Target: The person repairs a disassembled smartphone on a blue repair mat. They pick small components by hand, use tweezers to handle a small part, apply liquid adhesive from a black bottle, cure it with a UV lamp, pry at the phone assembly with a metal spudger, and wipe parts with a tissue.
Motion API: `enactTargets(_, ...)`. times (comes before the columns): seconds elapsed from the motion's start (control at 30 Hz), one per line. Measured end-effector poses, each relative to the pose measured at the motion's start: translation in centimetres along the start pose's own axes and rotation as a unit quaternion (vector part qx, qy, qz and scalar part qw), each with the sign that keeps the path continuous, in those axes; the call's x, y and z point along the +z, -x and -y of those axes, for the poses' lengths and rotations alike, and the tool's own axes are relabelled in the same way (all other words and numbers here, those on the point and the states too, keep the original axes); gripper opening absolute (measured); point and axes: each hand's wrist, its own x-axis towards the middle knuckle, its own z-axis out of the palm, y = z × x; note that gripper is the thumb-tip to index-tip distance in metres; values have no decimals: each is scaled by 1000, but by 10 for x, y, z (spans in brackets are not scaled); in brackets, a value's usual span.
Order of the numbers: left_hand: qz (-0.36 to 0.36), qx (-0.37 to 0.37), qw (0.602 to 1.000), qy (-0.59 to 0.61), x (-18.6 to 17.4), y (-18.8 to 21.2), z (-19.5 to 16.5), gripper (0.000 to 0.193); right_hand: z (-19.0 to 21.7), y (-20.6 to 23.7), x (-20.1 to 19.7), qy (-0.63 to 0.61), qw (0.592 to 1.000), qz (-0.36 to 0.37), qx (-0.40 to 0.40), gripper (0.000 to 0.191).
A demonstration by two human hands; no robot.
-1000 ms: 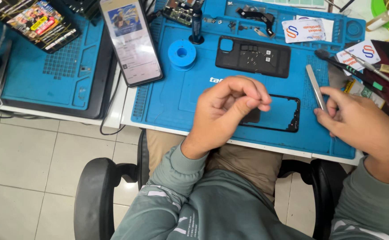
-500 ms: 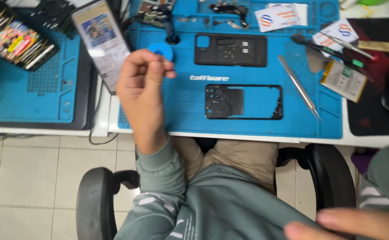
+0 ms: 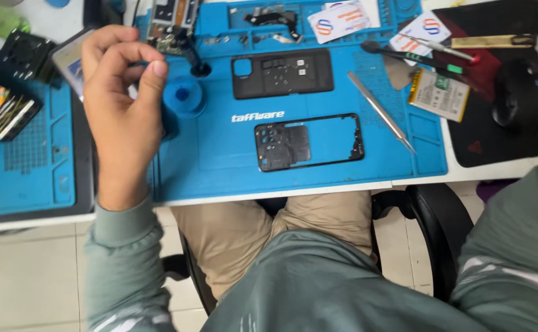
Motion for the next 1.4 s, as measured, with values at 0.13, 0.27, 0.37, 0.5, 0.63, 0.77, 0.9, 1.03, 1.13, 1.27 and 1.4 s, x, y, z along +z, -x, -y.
enactTargets(0.13, 42, 28, 997, -65, 8, -11, 22, 9, -18, 23, -1, 149, 988, -29, 32, 26)
enactTargets(0.27, 48, 60, 992, -100, 20, -8, 37, 8, -21, 43, 1, 344, 939, 11, 20, 25)
enactTargets(0.37, 50, 61, 992, -94, 27, -11, 39, 7, -19, 41, 3, 360, 933, 6, -12, 24)
enactTargets(0.5, 64, 27, 994, -90, 33, -15, 37, 6, 2, 31, 16, 300, 954, -22, -16, 27)
enactTargets(0.63, 95, -13, 988, -120, 39, -18, 39, 8, 44, 16, 33, 234, 972, 18, 9, 15)
enactTargets(0.77, 117, 11, 981, -155, 40, -20, 40, 9, 86, -6, 60, 167, 979, 114, -17, 24)
enactTargets(0.9, 122, 140, 972, -144, 43, -18, 26, 12, 118, -28, 78, 111, 982, 148, -35, 26)
enactTargets(1.03, 185, 282, 919, -204, 60, -2, -8, 34, 143, -42, 94, 72, 984, 135, -87, 27)
enactTargets(1.13, 236, 326, 891, -212, 76, 13, -34, 32, 150, -47, 112, 63, 979, 142, -130, 19)
enactTargets(1.27, 247, 320, 892, -203, 86, 27, -54, 29, 147, -44, 124, 84, 983, 105, -123, 24)
enactTargets(1.4, 254, 309, 899, -177, 90, 31, -60, 28, 140, -39, 124, 51, 986, 128, -91, 23)
